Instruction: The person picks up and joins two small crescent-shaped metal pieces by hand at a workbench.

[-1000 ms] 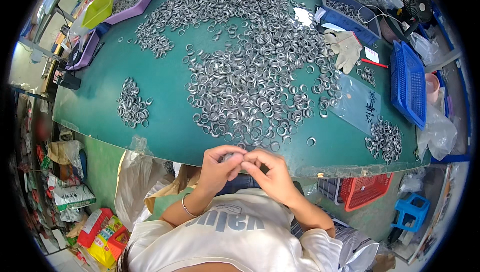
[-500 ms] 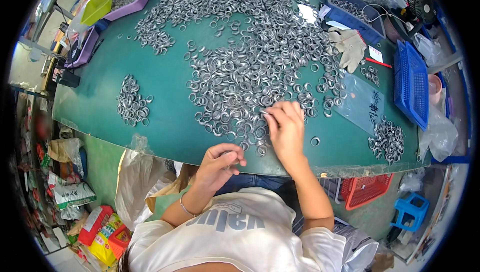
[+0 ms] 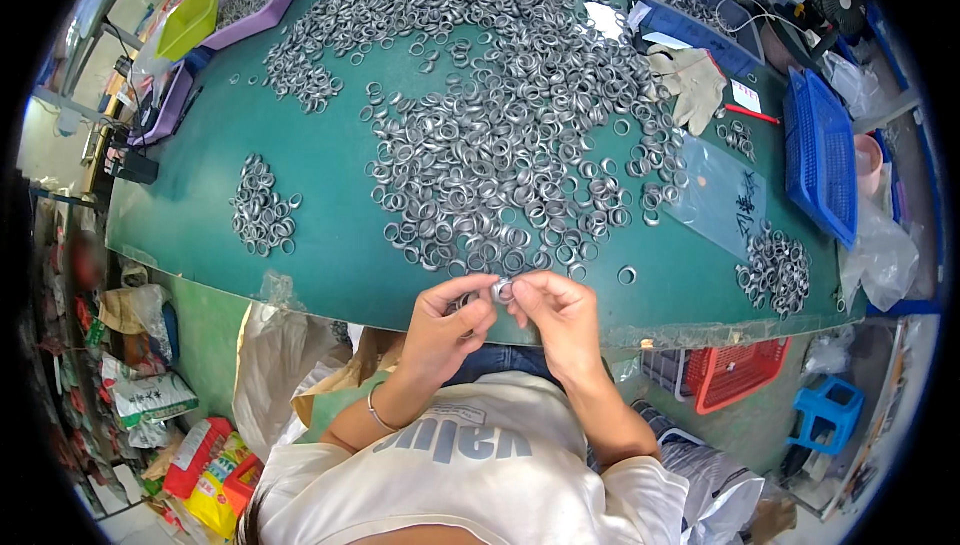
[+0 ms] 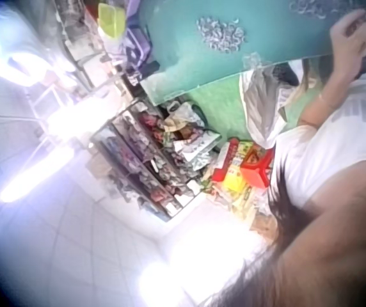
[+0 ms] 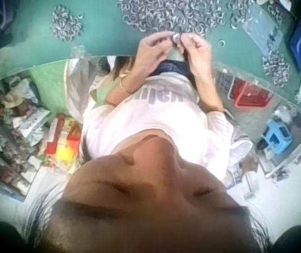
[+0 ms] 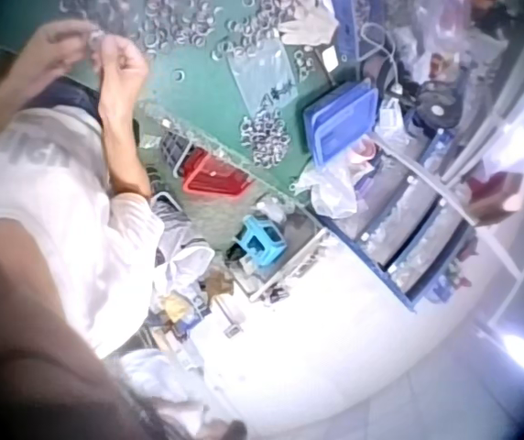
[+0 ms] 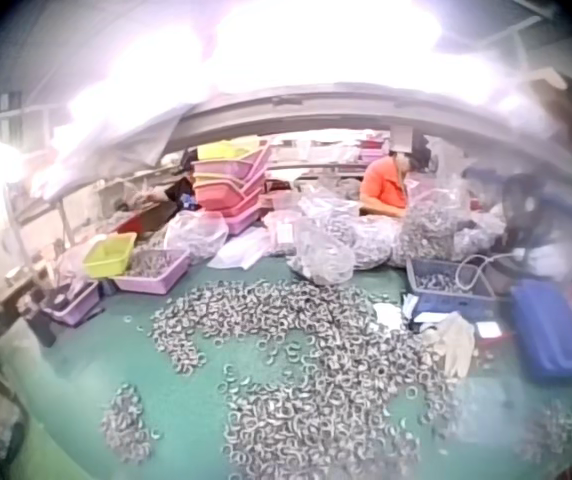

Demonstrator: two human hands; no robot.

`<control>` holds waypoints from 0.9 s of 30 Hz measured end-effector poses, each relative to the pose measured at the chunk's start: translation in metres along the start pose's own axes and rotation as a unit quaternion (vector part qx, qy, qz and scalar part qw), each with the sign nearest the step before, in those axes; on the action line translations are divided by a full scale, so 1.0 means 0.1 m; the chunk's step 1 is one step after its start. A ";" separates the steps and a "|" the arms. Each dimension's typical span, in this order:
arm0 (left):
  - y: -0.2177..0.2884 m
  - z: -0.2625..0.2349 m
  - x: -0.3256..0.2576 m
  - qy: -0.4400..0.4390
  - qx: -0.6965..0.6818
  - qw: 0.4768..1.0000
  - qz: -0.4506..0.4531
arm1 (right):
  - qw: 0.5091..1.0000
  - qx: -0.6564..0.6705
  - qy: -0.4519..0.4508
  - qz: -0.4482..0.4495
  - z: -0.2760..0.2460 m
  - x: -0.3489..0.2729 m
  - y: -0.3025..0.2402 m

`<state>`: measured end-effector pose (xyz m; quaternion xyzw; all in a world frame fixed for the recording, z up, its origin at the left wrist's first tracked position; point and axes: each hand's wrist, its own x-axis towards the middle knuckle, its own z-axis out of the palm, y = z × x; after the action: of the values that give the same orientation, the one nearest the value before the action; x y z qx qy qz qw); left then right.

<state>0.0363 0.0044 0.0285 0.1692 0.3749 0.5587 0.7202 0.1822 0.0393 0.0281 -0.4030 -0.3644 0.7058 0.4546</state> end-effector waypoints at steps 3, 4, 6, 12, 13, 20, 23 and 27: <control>0.01 0.04 -0.01 0.001 0.040 0.999 0.005 | 0.990 -0.088 0.018 -0.109 0.11 -0.05 -0.03; 0.01 0.04 -0.01 -0.003 0.041 0.999 0.004 | 0.980 -0.123 0.023 -0.154 0.13 -0.07 -0.05; 0.01 0.04 -0.01 -0.009 0.041 0.999 0.006 | 0.889 -0.345 0.028 -0.299 0.11 -0.07 -0.09; -0.03 0.00 0.01 -0.008 -0.005 1.000 -0.028 | 0.780 -0.459 -0.064 -0.421 0.08 -0.01 -0.19; -0.02 -0.03 0.02 -0.013 -0.043 0.998 -0.037 | 0.829 -0.394 -0.051 -0.393 0.03 0.04 -0.20; 0.03 -0.05 0.03 0.005 -0.108 0.992 -0.065 | 0.692 -0.630 0.122 -0.332 0.09 0.47 0.01; 0.03 -0.09 0.01 0.003 -0.102 0.993 -0.062 | 0.746 -0.580 0.114 -0.306 0.05 0.51 0.09; -0.01 -0.18 0.02 0.013 -0.083 0.995 -0.059 | 0.991 -0.105 0.073 -0.031 -0.04 0.32 -0.04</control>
<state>0.0242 0.0026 0.0150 0.0790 0.3463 0.5466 0.7583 0.1790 0.0712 0.0219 -0.4872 -0.4146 0.6180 0.4570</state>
